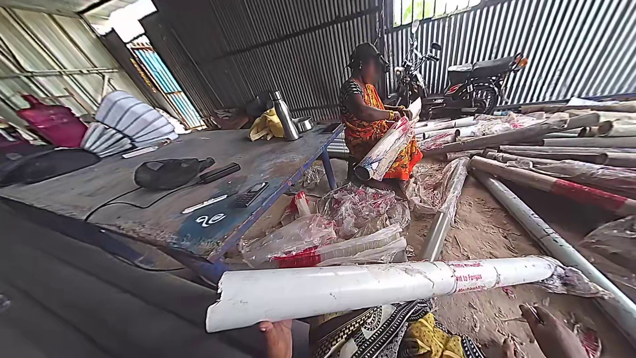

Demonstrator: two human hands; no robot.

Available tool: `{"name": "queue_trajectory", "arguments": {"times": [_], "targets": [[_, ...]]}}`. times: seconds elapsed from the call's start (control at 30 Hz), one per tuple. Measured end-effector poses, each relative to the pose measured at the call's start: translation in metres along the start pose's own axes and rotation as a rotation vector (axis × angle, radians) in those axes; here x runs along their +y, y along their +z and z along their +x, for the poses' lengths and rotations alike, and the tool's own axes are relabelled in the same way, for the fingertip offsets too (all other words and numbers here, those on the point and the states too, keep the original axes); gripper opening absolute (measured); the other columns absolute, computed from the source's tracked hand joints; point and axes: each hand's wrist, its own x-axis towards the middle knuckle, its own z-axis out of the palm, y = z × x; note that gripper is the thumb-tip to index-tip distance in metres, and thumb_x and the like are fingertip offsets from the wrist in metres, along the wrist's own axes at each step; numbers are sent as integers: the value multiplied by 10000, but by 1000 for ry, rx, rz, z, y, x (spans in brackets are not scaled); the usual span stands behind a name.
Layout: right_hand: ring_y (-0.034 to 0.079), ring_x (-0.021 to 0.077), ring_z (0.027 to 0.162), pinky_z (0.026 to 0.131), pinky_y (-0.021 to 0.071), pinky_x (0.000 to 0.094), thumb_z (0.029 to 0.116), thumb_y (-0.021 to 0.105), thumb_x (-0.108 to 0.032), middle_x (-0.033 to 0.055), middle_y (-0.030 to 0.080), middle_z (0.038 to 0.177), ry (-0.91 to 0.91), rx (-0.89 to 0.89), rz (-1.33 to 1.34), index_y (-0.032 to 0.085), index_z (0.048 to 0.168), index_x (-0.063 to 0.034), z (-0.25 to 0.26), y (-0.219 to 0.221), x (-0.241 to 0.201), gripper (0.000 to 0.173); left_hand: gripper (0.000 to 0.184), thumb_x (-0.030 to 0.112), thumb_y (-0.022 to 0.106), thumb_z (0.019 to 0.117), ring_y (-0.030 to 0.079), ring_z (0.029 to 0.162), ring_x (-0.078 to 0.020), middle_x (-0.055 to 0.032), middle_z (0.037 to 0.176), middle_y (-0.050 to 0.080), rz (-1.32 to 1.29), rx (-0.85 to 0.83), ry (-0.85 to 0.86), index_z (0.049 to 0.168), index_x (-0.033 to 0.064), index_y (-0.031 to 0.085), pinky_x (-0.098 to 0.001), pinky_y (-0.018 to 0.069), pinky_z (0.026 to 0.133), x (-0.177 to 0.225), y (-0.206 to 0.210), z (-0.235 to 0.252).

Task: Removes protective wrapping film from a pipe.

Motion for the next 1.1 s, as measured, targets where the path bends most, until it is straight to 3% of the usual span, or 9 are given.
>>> {"name": "queue_trajectory", "arguments": {"times": [0.13,0.23,0.3,0.37,0.5,0.6,0.8,0.97,1.1], "targets": [[627,560,1061,908,428,726,1077,517,-319,384,652,1065,14,33,23,651,1086,135,3,0,7,473,1306,923,432,736,602,1216,-138,-139,1326,575,75,-212,-105,1424,-168,228,-343,500,1034,-13,-10,-7],[610,568,1101,943,409,732,1055,579,-280,391,645,1120,32,76,99,646,1160,136,0,-4,2,434,1228,878,343,847,587,1197,-115,-189,1310,541,246,-277,-114,1385,-220,232,-292,481,1030,-23,-13,-20],[610,555,1112,947,407,727,1040,613,-231,378,643,1154,35,90,153,626,1224,116,-1,-7,-1,393,920,606,329,994,560,1168,-87,-227,1294,538,479,-254,-139,1378,-229,292,-263,463,1004,-15,-9,-36],[606,534,1140,967,408,716,1023,634,-172,349,644,1200,12,117,201,621,1276,78,1,-7,1,356,701,376,409,985,533,1252,-193,-297,1350,530,627,-274,-132,1401,-186,373,-327,444,1038,-15,-14,-43],[570,525,1218,996,395,712,1018,594,-60,331,612,1292,-65,165,238,678,1242,16,2,-11,2,251,670,285,557,972,443,1377,-395,-350,1492,403,780,-309,-192,1492,-98,377,-462,418,1104,-24,-27,-47],[575,514,1220,1010,392,700,1027,561,-40,328,628,1264,-85,172,237,720,1166,21,0,-15,0,219,780,304,583,997,270,1489,-454,-347,1589,259,969,-383,-375,1573,-69,212,-527,244,1214,-17,-19,-49],[618,516,1123,961,400,709,1078,528,-174,330,673,1137,-3,89,218,709,1152,39,1,-17,3,289,1074,447,698,932,285,1500,-425,-340,1611,215,1307,-609,-620,1582,-84,28,-505,241,1228,21,17,-37],[623,519,1088,927,414,705,1103,473,-257,341,667,1093,54,80,205,666,1157,78,1,-17,4,391,994,590,602,953,435,1424,-404,-274,1567,381,1675,-1053,-646,1611,2,144,-550,334,1176,70,53,-22],[609,531,1080,907,404,714,1107,442,-359,363,644,1082,106,34,195,645,1121,110,0,-18,2,511,786,487,629,969,557,1329,-344,-176,1536,477,1368,-1395,-483,1577,77,347,-528,435,1110,98,66,-13]]}}
